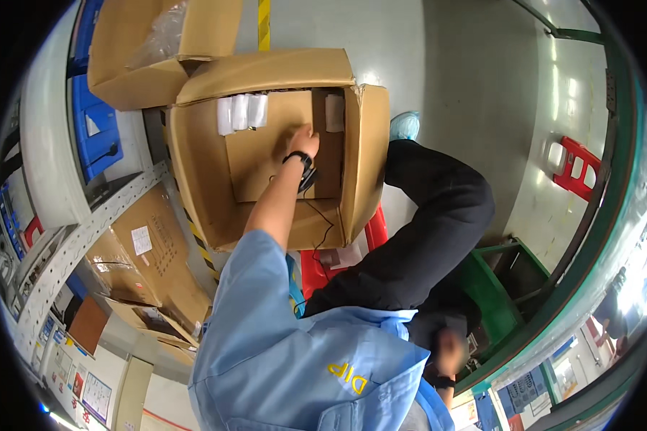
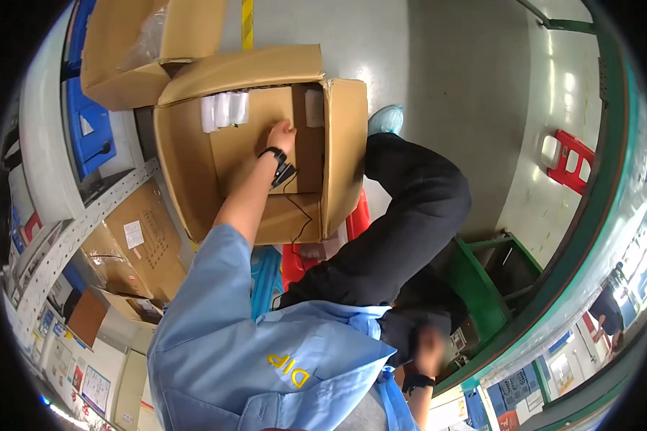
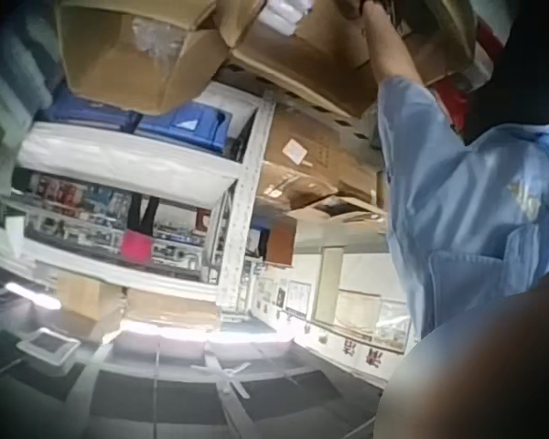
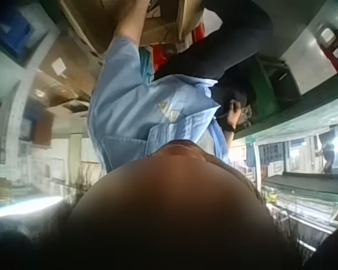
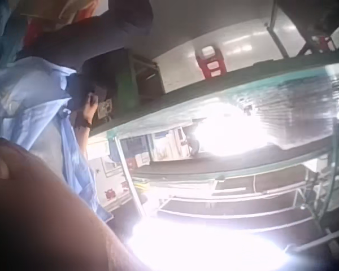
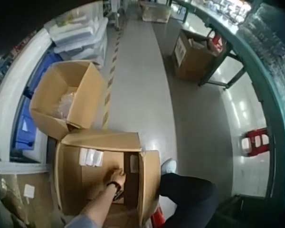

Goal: Individually wrap small electronic components in protective white sheets and place them into a cardboard shipping box.

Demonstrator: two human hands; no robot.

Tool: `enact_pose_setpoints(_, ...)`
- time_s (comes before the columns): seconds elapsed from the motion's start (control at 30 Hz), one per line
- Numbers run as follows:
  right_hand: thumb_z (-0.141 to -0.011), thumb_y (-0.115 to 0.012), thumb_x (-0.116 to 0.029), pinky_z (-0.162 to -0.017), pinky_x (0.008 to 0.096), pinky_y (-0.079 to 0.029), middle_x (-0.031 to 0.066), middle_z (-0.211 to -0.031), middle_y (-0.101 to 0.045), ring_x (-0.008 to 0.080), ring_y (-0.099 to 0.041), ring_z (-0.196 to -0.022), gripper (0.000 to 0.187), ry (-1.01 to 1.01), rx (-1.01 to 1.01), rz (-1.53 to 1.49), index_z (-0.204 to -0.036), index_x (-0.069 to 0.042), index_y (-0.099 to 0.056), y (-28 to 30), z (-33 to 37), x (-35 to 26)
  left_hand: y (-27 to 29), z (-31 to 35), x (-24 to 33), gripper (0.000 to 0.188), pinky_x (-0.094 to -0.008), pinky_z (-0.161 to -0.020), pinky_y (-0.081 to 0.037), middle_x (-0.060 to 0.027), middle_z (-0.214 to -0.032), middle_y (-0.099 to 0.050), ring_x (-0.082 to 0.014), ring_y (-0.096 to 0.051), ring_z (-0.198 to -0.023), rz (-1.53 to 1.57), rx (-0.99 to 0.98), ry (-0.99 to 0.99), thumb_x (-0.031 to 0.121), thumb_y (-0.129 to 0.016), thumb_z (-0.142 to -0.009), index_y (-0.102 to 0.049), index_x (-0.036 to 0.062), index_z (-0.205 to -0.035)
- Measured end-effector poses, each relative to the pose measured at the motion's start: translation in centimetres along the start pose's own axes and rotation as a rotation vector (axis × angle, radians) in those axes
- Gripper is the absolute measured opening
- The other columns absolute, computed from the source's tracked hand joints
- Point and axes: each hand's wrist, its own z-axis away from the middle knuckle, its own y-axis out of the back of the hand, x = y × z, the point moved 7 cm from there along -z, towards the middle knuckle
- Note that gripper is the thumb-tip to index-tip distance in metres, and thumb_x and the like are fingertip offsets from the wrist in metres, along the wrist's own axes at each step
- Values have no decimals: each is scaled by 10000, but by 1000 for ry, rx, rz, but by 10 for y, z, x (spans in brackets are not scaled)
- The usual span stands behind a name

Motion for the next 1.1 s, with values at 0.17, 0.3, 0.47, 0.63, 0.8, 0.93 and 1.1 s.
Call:
enact_pose_setpoints(0.17, -987, -626, -121, -754, 267, -466, 38, -903, -622, 115, -575, -856, 113, -260, 31, -290, -990, -9, -635, -2, 4, 14, -75, -94, -1, 549, -400, -1002, -480, -230, -1199, -654, -327, -618, -1150, 376, 124, 43, 238, -625, -918, -507, -18, -1390)
enact_pose_setpoints(0.3, -1014, -602, -141, -722, 239, -435, 8, -898, -601, 77, -530, -830, 124, -292, 10, -413, -1005, -20, -626, -16, 3, 10, -88, -108, 0, 533, -440, -918, -529, -245, -1149, -698, -284, -677, -1028, 147, 8, 197, 292, -693, -869, -601, -97, -1221)
enact_pose_setpoints(0.47, -1034, -565, -156, -723, 216, -419, -2, -909, -594, 66, -506, -807, 144, -271, -37, -280, -1018, -22, -618, -16, -3, 15, -43, -55, 44, 537, -466, -909, -529, -216, -1153, -702, -317, -688, -987, 7, 119, 131, 357, -742, -811, -644, -59, -1135)
enact_pose_setpoints(0.63, -1033, -568, -160, -722, 241, -445, 28, -887, -604, 98, -525, -801, 160, -124, 55, -325, -1016, -11, -623, -15, -23, -13, 19, 27, 50, 383, -435, -776, -563, -106, -1016, -712, -272, -695, -874, 780, 118, 159, 260, -738, -807, -649, 30, -1100)
enact_pose_setpoints(0.8, -1027, -544, -130, -850, 319, -472, 101, -1018, -604, 183, -559, -944, 172, 357, 361, -199, -1080, 22, -606, 1, -39, -104, 81, 171, 100, 258, -354, -560, -564, -64, -801, -675, -196, -668, -635, 1088, -134, 43, 164, -715, -860, -640, 47, -1078)
enact_pose_setpoints(0.93, -997, -545, -85, -976, 418, -456, 168, -1141, -590, 297, -575, -1068, 217, 675, 451, -296, -1174, 30, -597, 9, -8, -185, 87, 316, 168, 247, -312, -549, -558, -39, -814, -680, -158, -674, -646, 1041, -433, -30, 145, -758, -866, -641, 63, -1067)
enact_pose_setpoints(1.1, -934, -590, -80, -1017, 477, -439, 219, -1275, -551, 375, -559, -1164, 347, 1124, 490, -282, -1267, 16, -592, -4, 70, -240, 45, 492, 231, 294, -281, -705, -551, -25, -952, -682, -129, -666, -820, 793, -908, -400, 202, -744, -906, -636, 68, -1144)
